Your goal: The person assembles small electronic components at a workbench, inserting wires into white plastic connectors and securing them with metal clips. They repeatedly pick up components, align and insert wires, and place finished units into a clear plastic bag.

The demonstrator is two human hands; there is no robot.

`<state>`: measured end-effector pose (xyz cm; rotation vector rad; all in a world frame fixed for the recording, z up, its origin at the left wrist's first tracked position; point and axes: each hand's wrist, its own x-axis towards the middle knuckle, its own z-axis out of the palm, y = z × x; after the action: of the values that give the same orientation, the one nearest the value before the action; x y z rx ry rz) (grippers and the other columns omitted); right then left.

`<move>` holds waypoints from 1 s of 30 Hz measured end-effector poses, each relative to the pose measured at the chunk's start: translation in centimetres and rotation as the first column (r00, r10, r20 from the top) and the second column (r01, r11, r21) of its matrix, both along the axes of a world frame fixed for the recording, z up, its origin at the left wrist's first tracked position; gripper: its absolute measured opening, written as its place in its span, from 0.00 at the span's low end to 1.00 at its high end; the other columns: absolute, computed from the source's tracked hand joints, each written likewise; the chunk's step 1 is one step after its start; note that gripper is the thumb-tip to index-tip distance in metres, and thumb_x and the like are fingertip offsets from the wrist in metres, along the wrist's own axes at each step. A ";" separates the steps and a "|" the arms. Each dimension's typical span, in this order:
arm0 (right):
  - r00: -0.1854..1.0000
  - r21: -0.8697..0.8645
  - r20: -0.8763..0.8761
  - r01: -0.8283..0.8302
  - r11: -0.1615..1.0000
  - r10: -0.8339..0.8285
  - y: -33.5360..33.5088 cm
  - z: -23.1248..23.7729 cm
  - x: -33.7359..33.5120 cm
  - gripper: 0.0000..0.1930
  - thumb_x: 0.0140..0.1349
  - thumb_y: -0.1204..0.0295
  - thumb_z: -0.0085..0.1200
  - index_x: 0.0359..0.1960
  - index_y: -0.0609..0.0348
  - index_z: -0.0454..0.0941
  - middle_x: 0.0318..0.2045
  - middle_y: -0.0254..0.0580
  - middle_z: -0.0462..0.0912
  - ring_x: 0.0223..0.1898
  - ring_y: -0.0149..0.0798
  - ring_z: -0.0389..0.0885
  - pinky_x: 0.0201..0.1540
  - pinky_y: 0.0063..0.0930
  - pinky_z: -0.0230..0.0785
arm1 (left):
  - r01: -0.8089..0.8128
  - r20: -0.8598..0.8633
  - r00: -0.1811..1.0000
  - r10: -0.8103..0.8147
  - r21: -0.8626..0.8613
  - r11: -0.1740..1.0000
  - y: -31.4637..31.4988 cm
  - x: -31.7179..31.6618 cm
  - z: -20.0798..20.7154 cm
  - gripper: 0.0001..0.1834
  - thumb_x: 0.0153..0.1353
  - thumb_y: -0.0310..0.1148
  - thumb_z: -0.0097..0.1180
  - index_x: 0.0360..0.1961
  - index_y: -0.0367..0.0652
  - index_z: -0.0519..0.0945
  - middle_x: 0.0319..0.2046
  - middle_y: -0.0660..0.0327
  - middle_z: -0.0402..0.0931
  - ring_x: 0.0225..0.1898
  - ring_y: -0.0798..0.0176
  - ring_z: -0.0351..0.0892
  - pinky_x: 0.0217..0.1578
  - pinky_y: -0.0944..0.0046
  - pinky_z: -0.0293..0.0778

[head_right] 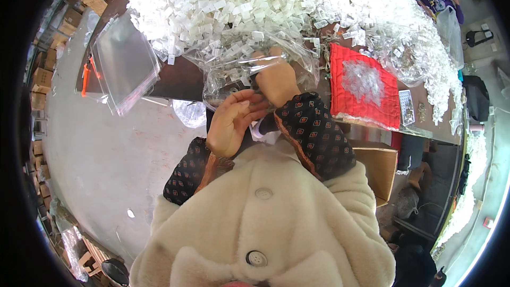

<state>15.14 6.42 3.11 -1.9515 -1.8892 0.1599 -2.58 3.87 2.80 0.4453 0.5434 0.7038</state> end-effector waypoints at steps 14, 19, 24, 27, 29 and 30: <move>0.937 -0.009 -0.306 -0.178 0.984 0.167 -4.0 7.8 -0.6 0.17 0.55 0.77 0.62 0.48 0.55 0.80 0.45 0.40 0.82 0.42 0.34 0.81 0.39 0.26 0.74 | -0.057 0.412 0.890 0.196 -0.327 0.943 2.4 4.7 0.1 0.25 0.74 0.50 0.36 0.60 0.47 0.71 0.54 0.55 0.74 0.57 0.50 0.72 0.59 0.41 0.67; 0.827 0.038 -0.549 -0.119 0.992 0.120 -4.9 8.1 0.3 0.15 0.63 0.76 0.57 0.52 0.61 0.78 0.47 0.42 0.80 0.44 0.34 0.79 0.45 0.27 0.73 | -0.088 0.272 0.941 0.199 -0.374 0.923 2.2 4.4 0.8 0.25 0.73 0.50 0.41 0.59 0.43 0.71 0.53 0.53 0.74 0.48 0.50 0.77 0.46 0.50 0.76; 0.798 0.063 -0.602 0.030 0.998 0.014 -4.2 6.4 1.1 0.14 0.72 0.72 0.45 0.53 0.65 0.76 0.39 0.38 0.81 0.34 0.29 0.80 0.38 0.26 0.75 | 0.062 0.449 0.888 0.097 -0.327 0.943 2.2 3.0 0.5 0.25 0.72 0.50 0.40 0.56 0.42 0.74 0.52 0.48 0.75 0.46 0.44 0.78 0.36 0.51 0.77; 0.232 -0.157 -0.962 -0.053 0.986 -0.141 -4.6 5.7 0.8 0.17 0.75 0.68 0.41 0.59 0.63 0.73 0.47 0.39 0.79 0.49 0.31 0.76 0.52 0.23 0.69 | 0.185 0.681 0.732 0.004 -0.205 0.961 2.0 2.5 0.1 0.26 0.72 0.52 0.38 0.51 0.40 0.76 0.48 0.44 0.76 0.41 0.43 0.78 0.29 0.55 0.75; 0.041 -0.244 -0.970 -0.229 0.942 -0.242 -4.5 5.7 1.3 0.18 0.76 0.66 0.40 0.60 0.62 0.72 0.44 0.38 0.80 0.46 0.29 0.76 0.50 0.22 0.70 | 0.234 0.696 0.715 -0.064 -0.152 0.960 1.9 2.3 0.0 0.27 0.72 0.52 0.37 0.50 0.41 0.78 0.46 0.44 0.76 0.38 0.45 0.77 0.25 0.58 0.73; -0.015 -0.312 -0.944 -0.293 0.904 -0.330 -4.5 5.7 1.4 0.19 0.76 0.64 0.40 0.60 0.62 0.71 0.42 0.37 0.80 0.45 0.28 0.77 0.48 0.21 0.71 | 0.241 0.698 0.712 -0.079 -0.137 0.961 1.8 2.4 0.0 0.27 0.72 0.52 0.37 0.50 0.41 0.78 0.46 0.44 0.76 0.38 0.45 0.77 0.24 0.59 0.72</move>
<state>16.56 1.90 8.78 -1.1810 -0.6904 1.6750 -0.22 5.71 2.83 -0.0046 -0.1354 0.5765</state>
